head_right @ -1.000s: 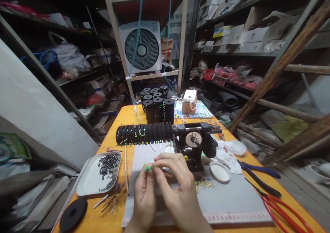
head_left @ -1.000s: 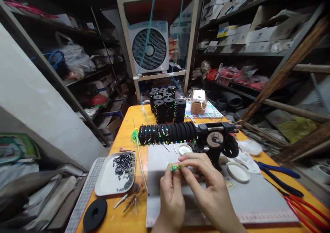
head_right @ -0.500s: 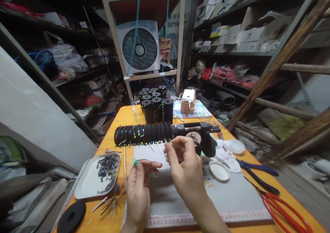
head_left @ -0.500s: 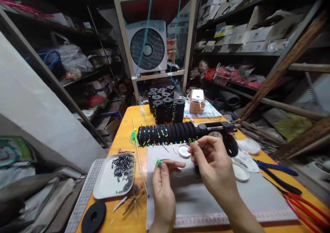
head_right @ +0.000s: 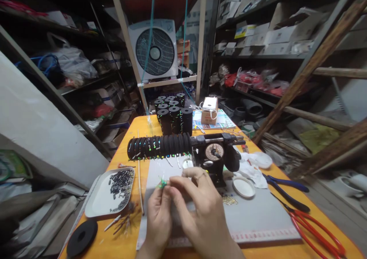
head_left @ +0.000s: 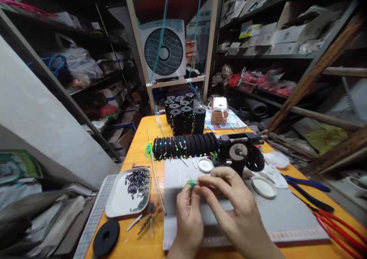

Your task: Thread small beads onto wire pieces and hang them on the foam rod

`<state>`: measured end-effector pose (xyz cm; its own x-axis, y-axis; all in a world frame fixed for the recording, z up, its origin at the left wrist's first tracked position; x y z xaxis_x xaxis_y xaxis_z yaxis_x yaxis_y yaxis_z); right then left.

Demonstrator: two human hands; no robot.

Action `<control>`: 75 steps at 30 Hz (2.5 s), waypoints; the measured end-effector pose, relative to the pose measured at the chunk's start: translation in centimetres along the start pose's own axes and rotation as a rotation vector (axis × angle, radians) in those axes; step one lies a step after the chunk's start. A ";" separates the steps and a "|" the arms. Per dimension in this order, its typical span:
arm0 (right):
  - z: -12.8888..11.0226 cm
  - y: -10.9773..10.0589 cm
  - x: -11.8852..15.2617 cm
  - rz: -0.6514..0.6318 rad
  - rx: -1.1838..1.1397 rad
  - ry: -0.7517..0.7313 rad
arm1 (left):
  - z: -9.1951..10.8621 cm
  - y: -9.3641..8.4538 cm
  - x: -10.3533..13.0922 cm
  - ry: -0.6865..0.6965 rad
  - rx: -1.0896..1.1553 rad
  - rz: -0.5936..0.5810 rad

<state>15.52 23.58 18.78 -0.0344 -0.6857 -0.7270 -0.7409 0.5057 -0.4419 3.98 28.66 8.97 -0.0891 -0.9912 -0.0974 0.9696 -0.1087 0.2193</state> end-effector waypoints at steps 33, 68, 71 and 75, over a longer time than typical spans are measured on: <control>0.8 -1.1 -2.6 0.202 0.148 -0.053 | 0.5 -2.0 -0.8 0.042 0.307 0.152; 2.7 1.0 -0.9 0.023 -0.243 0.274 | 3.8 -0.5 1.0 0.287 -0.021 0.024; 2.6 0.4 -1.5 0.131 -0.206 0.255 | 3.3 -1.5 0.6 0.247 0.095 0.086; 2.7 0.2 -2.3 0.203 -0.182 0.235 | 2.6 -1.8 0.2 0.206 0.145 0.108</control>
<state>17.22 26.67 18.93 -0.3312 -0.6932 -0.6401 -0.8095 0.5573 -0.1846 1.62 28.50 11.06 0.0758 -0.9632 -0.2578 0.9269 -0.0272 0.3742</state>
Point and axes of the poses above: each hand's wrist, its own x-axis away from the middle knuckle, its own y-axis out of the palm, z = x × y, the point moved 10 cm from there along -x, towards the middle knuckle, and after that the axes turned 4 degrees about -y, right-handed, at the moved point
